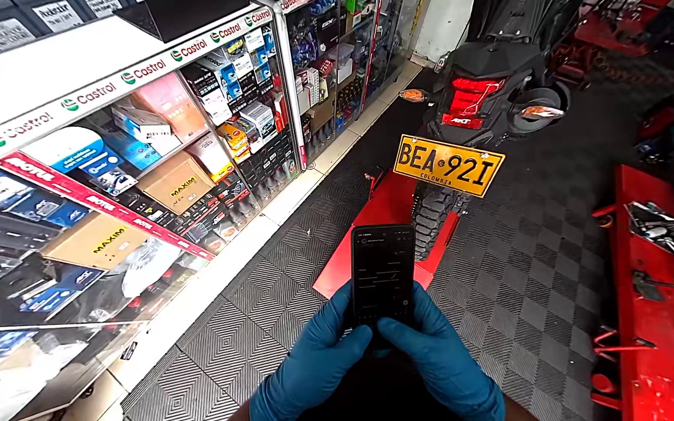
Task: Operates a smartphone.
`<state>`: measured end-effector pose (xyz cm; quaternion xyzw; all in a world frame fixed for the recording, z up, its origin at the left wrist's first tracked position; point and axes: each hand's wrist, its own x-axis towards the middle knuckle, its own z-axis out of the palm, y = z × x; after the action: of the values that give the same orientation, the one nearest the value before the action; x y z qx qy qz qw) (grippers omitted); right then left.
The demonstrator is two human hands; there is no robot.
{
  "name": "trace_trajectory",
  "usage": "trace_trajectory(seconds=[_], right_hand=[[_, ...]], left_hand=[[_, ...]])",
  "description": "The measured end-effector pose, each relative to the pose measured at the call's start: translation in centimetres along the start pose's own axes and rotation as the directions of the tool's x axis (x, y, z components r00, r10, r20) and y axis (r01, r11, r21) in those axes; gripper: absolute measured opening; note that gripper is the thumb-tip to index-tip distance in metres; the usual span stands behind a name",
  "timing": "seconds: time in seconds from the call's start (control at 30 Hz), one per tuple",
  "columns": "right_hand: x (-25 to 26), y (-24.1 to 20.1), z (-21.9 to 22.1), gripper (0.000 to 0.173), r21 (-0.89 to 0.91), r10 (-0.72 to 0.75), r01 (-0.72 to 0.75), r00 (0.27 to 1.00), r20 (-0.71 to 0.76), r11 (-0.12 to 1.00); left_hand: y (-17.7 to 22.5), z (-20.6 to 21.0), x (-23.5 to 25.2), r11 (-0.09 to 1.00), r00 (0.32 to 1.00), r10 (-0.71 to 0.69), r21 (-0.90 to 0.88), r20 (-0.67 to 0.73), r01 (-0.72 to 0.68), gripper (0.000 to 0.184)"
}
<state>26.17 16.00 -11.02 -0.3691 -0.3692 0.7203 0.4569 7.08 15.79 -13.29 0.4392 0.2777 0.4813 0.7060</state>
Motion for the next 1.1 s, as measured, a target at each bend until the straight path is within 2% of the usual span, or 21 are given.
trace_trajectory(seconds=[0.27, 0.4, 0.53, 0.63, 0.77, 0.87, 1.0, 1.1], right_hand=[[-0.2, 0.2, -0.4, 0.058, -0.026, -0.011, 0.014, 0.991, 0.132, 1.000], [-0.4, 0.0, -0.5, 0.054, -0.041, 0.005, -0.001, 0.996, 0.092, 0.999], [-0.6, -0.1, -0.8, 0.052, -0.020, -0.004, 0.007, 0.992, 0.128, 1.000], [-0.6, -0.1, -0.8, 0.049, -0.029, -0.004, 0.008, 0.993, 0.117, 1.000], [-0.7, -0.1, -0.8, 0.054, -0.037, 0.003, 0.001, 0.994, 0.110, 0.999], [-0.7, -0.2, -1.2, 0.049, -0.025, 0.011, -0.008, 0.991, 0.130, 1.000], [-0.7, -0.2, -1.7, 0.040, -0.005, 0.017, -0.017, 0.990, 0.142, 1.000], [-0.8, -0.3, -1.4, 0.047, -0.031, 0.028, -0.023, 0.988, 0.155, 0.999]], left_hand=[[-0.2, 0.7, 0.6, 1.000, 0.992, 0.000, 0.005, -0.124, 0.001, 0.045], [-0.1, 0.6, 0.5, 1.000, 0.997, -0.006, 0.007, -0.083, 0.006, 0.049], [-0.2, 0.7, 0.4, 1.000, 0.996, -0.006, 0.011, -0.092, 0.007, 0.046], [-0.3, 0.6, 0.3, 1.000, 0.997, -0.007, 0.014, -0.076, 0.008, 0.050], [-0.2, 0.3, 0.2, 1.000, 0.999, -0.013, -0.003, -0.037, 0.013, 0.053], [-0.3, -0.3, 0.1, 0.999, 1.000, -0.014, -0.044, 0.025, 0.016, 0.052], [-0.3, -0.5, -0.2, 0.999, 0.999, -0.036, -0.040, 0.015, 0.037, 0.056], [-0.2, -0.3, -0.2, 0.999, 0.999, -0.048, -0.025, -0.003, 0.048, 0.055]])
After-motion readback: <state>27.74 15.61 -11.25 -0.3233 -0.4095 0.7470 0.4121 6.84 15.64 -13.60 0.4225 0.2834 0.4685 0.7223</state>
